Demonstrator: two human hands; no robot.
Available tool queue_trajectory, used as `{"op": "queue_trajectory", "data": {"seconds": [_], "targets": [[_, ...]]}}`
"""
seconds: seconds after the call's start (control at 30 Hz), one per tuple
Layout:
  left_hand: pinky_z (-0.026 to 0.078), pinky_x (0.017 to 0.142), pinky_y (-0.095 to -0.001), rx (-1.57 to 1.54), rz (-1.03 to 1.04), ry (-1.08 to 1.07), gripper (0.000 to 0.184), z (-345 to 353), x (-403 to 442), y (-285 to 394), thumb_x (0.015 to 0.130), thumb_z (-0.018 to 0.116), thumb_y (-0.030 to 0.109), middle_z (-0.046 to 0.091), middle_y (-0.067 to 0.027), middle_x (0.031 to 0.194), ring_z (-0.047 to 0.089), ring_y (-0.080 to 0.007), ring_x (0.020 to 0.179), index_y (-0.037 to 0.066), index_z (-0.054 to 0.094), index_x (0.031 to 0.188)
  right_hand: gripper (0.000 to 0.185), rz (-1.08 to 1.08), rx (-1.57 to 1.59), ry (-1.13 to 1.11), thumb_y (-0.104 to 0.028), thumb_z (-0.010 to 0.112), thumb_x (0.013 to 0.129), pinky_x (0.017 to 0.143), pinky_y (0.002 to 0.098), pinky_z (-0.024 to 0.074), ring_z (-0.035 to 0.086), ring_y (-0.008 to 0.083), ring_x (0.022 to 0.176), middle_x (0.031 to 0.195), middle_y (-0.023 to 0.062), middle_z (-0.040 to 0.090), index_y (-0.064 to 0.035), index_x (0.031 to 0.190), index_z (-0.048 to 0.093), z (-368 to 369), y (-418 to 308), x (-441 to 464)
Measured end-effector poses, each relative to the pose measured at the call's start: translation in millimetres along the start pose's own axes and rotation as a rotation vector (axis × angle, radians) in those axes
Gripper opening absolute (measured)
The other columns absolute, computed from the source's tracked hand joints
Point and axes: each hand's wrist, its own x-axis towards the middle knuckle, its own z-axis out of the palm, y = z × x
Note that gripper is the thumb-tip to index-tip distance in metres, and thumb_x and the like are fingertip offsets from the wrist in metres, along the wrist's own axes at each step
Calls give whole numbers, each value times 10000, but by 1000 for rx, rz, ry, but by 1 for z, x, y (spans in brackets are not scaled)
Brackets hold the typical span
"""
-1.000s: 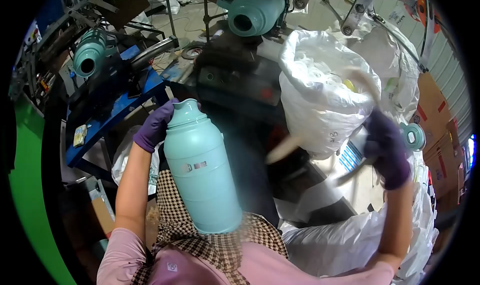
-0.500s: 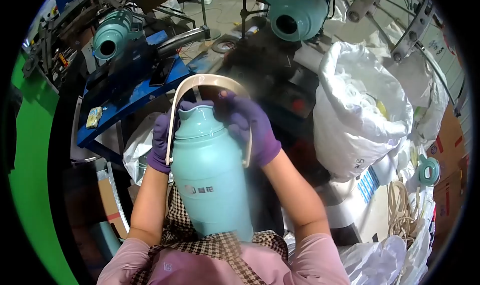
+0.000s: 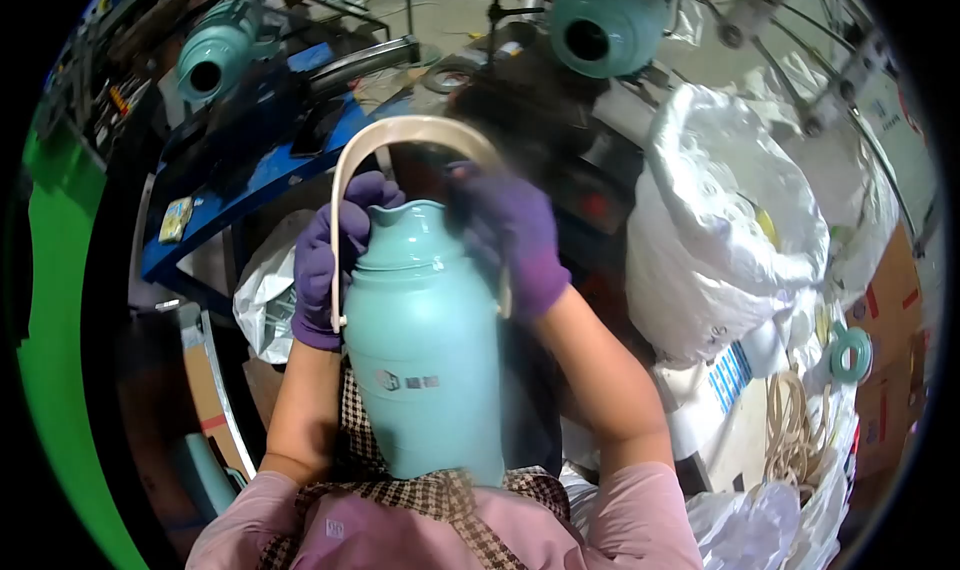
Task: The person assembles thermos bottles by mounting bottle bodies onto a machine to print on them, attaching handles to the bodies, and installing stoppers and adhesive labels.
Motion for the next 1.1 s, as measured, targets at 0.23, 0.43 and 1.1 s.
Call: {"op": "queue_trajectory", "data": {"seconds": [0.23,0.43,1.1], "targets": [[451,1112,-434,-238,-158,67,605,4,-12,18,775,784,248,513,-256,1432,504,-348,1361,-65,597,1258,675,-431,-254,-226,-204,600,858,1122,361,360,517,210,1260,1347,147,566,59,1460,445,-24,13,-36],[314,1194,-510,130,-19,-65,485,1,3,21,814,759,291,610,-176,1311,448,-337,1403,23,676,1209,675,-453,-281,-97,-183,607,797,861,277,452,558,198,994,1317,105,554,38,1416,451,-57,36,-31],[367,1119,-582,1142,233,-258,471,37,-90,79,1025,474,477,710,-64,1062,607,-340,1090,147,708,784,307,-373,13,267,-319,658,972,818,277,438,529,99,924,1025,-1,598,-73,1149,609,-169,-9,-110]]}}
